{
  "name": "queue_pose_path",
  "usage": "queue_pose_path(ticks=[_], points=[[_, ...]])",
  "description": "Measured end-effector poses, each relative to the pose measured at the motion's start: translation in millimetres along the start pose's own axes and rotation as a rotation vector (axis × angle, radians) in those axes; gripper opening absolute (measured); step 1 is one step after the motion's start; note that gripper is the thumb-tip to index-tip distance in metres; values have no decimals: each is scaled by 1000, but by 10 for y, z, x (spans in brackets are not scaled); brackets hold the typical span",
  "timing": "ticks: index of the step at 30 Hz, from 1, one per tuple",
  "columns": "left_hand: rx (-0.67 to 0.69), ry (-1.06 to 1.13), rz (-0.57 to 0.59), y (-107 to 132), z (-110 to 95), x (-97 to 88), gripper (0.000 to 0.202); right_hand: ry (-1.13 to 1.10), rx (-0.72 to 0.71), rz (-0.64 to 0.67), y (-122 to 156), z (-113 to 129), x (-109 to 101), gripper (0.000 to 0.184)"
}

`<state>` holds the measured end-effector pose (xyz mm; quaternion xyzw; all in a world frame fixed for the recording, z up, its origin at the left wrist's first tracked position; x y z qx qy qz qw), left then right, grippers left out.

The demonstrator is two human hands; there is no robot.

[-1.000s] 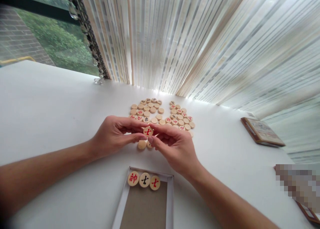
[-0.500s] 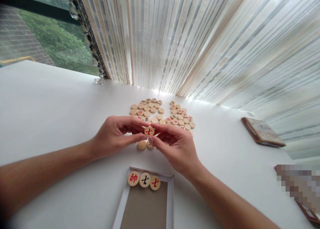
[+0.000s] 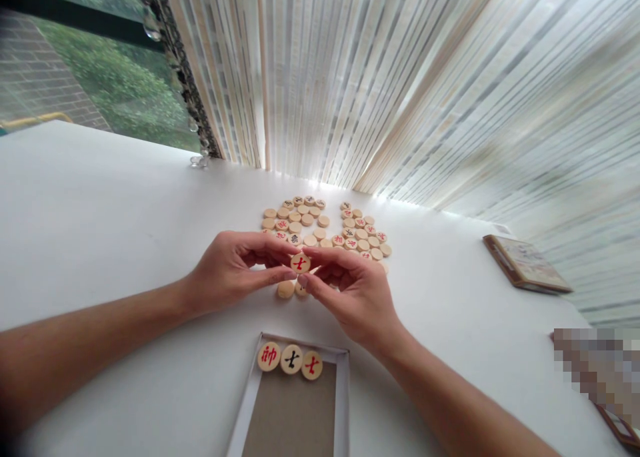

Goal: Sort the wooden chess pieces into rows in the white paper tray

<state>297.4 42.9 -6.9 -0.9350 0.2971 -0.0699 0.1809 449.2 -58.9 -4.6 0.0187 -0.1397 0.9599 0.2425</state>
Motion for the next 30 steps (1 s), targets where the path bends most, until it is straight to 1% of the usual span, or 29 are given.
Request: queue_pose_path(ticks=[6, 10, 13, 18, 21, 23, 26, 27, 30], points=[[-10, -13, -2, 1, 20, -9, 31, -6, 19, 3, 0, 13, 9, 32], [-22, -1, 20, 4, 21, 7, 29, 51, 39, -18, 1, 35, 9, 22], [-27, -2, 35, 1, 19, 19, 27, 70, 43, -8, 6, 45, 25, 16], [-47, 27, 74, 4, 2, 32, 20, 60, 67, 4, 17, 28, 38, 22], [-42, -2, 75, 10, -7, 31, 19, 75, 87, 14, 19, 24, 35, 12], [-28, -4, 66, 16, -15, 30, 21, 79, 117, 25, 17, 25, 35, 15], [-3, -9, 87, 33, -20, 47, 39, 78, 178, 65, 20, 25, 52, 25], [5, -20, 99, 38, -20, 53, 42, 82, 197, 78, 23, 22, 59, 28], [20, -39, 128, 44, -20, 62, 36, 84, 257, 83, 34, 3, 74, 28]])
Point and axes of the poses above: each hand's wrist, its own y-axis away from the middle knuckle, its own x-axis out of the palm, z = x × y, the point moved 5 cm from there along -y, towards the middle knuckle, and after that the axes turned 15 degrees about -z, right-handed, at the moved point
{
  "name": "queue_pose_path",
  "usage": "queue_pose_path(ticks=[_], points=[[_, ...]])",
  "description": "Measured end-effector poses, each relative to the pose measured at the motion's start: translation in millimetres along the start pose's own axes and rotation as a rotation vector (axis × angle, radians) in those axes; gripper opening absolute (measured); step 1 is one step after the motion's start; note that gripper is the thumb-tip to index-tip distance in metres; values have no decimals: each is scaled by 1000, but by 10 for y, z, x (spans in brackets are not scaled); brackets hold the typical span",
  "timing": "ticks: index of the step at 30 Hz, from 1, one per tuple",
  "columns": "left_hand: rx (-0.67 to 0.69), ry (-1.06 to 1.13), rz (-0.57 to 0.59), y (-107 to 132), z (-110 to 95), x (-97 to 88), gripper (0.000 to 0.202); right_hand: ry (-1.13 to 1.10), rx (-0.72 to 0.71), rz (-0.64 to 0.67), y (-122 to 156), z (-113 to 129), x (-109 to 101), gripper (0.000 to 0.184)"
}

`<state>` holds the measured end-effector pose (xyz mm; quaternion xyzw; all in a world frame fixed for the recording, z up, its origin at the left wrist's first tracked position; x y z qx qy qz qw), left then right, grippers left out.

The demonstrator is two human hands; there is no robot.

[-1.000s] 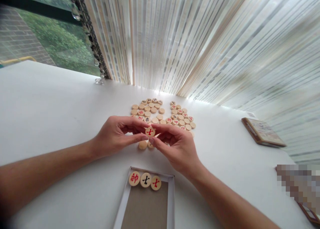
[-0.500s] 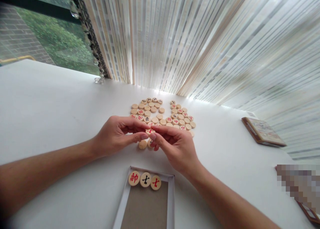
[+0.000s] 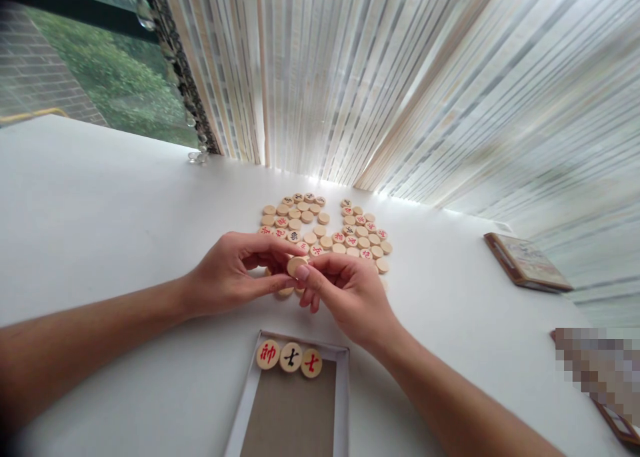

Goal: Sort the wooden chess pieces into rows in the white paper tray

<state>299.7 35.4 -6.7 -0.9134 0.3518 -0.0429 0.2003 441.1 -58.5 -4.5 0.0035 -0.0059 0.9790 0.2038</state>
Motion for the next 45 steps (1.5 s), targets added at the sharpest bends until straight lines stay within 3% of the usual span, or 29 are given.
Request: queue_pose_path(ticks=[5, 12, 17, 22, 27, 31, 38, 45], points=[[43, -27, 29, 4, -34, 7, 30, -26, 55, -31, 12, -29, 28, 36], [261, -196, 28, 14, -183, 21, 20, 119, 25, -66, 22, -24, 9, 40], [200, -162, 40, -9, -194, 27, 14, 104, 1, -33, 23, -9, 4, 40], [73, -46, 18, -5, -104, -1, 29, -34, 28, 37, 23, -22, 7, 33], [30, -18, 11, 1, -65, -16, 32, -52, 72, 32, 23, -19, 30, 31], [89, -90, 0, 2, -106, -15, 30, -30, 77, 17, 30, 20, 78, 38], [376, -288, -22, 31, -238, 6, 19, 71, 46, -30, 28, -11, 70, 46], [321, -241, -9, 21, -221, 5, 19, 93, -5, -8, 35, 27, 61, 43]])
Point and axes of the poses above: each hand's wrist, its own y-axis away from the middle knuckle, its own x-axis out of the palm, z = x × y, the point moved 5 cm from there along -y, towards the middle knuckle, and after that the axes turned 15 degrees about -z, right-handed, at the moved point
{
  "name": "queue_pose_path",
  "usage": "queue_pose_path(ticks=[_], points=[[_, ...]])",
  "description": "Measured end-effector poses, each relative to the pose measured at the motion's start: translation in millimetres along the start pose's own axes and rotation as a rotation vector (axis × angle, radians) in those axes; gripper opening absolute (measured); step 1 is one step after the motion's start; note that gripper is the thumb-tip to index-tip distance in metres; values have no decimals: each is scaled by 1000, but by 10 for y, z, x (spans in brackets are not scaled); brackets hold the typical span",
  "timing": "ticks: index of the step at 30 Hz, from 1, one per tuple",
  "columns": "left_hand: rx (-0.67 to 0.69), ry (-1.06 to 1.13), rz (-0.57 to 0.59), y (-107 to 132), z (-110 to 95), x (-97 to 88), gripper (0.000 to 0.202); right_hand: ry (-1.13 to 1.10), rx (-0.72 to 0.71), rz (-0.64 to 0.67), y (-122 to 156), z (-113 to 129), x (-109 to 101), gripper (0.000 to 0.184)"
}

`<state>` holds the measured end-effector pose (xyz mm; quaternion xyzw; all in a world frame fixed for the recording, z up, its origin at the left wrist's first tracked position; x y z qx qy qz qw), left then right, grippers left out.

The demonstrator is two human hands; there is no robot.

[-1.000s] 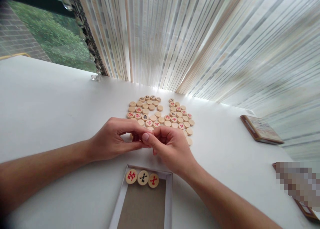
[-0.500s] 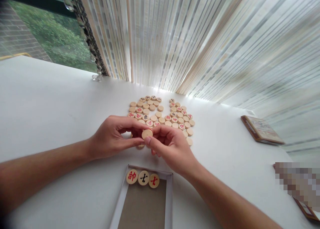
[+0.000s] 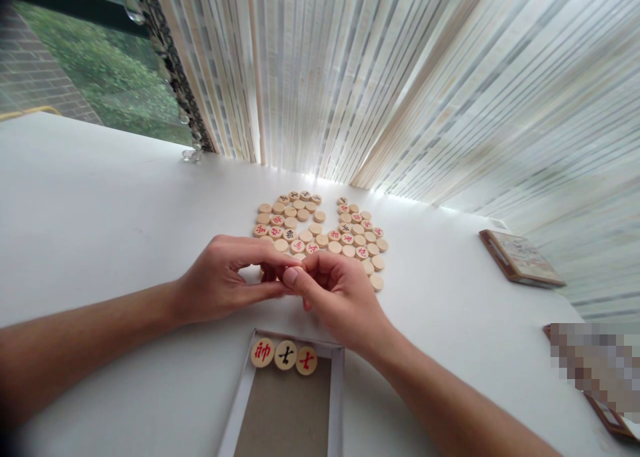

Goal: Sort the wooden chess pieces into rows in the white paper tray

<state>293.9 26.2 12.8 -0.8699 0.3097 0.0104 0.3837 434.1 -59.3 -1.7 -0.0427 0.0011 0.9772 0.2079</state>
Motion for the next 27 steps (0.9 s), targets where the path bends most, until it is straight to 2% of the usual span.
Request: queue_pose_path(ticks=[8, 18, 27], points=[[-45, 28, -11, -3, 12, -17, 22, -67, 3, 44, 2, 38, 11, 40], [-49, 36, 0, 0, 26, -4, 23, -28, 5, 14, -6, -8, -7, 40], [-62, 53, -6, 1, 28, -16, 23, -76, -10, 47, -1, 27, -16, 31]])
Point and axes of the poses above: each hand's wrist, its own y-axis away from the middle knuckle, its own x-axis out of the palm, z = x × y, the point moved 5 cm from there along -y, towards the middle knuckle, and after that the axes turned 15 degrees about -z, right-handed, at the moved point
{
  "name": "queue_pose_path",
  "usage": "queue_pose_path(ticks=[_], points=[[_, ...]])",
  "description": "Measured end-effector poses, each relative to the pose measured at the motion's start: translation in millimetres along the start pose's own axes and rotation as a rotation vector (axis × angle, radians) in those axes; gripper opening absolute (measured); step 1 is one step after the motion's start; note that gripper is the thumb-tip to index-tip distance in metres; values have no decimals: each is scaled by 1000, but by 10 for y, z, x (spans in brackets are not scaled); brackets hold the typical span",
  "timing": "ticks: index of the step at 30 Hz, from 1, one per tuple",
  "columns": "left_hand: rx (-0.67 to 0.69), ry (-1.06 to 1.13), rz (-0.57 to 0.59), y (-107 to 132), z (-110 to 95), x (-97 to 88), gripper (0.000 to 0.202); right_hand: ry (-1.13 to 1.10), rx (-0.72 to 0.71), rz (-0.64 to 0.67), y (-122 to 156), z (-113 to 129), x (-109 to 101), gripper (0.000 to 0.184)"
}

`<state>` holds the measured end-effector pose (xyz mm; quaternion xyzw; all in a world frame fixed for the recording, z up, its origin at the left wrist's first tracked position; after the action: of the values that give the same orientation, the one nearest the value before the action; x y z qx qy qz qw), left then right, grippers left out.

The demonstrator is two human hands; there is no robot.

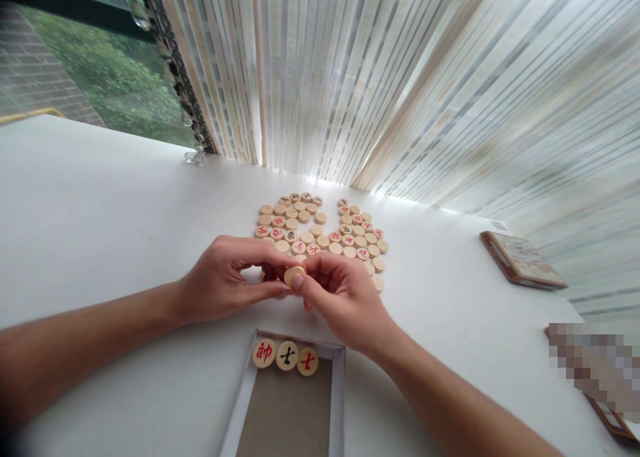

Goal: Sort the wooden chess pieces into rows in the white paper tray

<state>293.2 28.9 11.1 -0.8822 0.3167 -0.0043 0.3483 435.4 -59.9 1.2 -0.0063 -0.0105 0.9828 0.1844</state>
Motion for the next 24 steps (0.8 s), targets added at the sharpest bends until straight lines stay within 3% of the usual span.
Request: queue_pose_path(ticks=[12, 17, 21, 24], points=[[0, 52, 1, 14, 29, 16, 26, -61, 54, -37, -18, -107, -43, 26], [-85, 89, -10, 27, 93, 21, 35, -49, 30, -51, -34, -93, -55, 27], [-131, 82, -24, 21, 117, 15, 20, -56, -20, -47, -46, -78, -52, 22], [-50, 9, -83, 4, 86, -15, 10, -70, -62, -57, -48, -60, -66, 21]])
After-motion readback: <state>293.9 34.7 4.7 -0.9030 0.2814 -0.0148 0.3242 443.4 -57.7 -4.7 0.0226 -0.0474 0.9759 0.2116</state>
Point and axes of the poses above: each hand's wrist, its own y-axis away from the middle knuckle, its own x-axis out of the palm, z = x × y, the point moved 5 cm from there along -y, towards the middle knuckle, and after that the axes turned 15 degrees about -z, right-handed, at the moved point
